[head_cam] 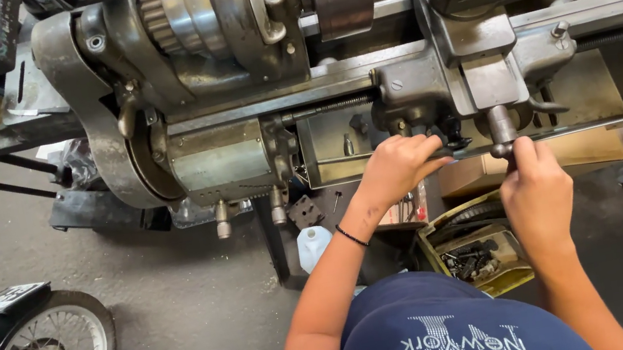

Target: The person uses a digital caliper to measure a cylindrical metal part mounted on a lathe. They then operate the lathe's handwheels to adjust the tool post and perform machining operations on the rotating workpiece.

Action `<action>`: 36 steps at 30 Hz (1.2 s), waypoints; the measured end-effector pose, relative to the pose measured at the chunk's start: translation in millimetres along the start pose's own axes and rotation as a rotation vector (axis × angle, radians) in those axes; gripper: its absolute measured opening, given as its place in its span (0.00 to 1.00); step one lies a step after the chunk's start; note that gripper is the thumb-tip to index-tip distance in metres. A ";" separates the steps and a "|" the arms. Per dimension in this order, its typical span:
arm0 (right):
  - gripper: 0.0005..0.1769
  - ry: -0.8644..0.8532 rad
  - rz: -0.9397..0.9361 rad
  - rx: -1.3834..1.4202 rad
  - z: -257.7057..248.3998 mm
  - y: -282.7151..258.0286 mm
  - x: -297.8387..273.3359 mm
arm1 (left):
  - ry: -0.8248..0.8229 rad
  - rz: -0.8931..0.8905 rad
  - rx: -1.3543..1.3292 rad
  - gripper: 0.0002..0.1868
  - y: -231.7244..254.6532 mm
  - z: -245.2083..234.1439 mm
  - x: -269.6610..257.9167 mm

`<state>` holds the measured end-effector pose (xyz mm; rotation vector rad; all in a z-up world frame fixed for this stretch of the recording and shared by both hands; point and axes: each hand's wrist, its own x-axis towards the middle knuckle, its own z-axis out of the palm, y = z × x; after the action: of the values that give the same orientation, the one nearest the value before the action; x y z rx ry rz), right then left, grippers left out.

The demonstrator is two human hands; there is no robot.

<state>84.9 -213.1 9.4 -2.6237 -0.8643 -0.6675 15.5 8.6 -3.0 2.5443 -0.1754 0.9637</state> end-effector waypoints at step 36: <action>0.14 0.248 0.027 1.123 -20.8 -60.8 43.7 | 0.323 -0.098 0.104 0.17 16.5 -8.6 2.4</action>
<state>71.4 -153.6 57.5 -1.5083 -0.7875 -0.3194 7.8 -2.7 9.9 2.4189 0.0942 1.3559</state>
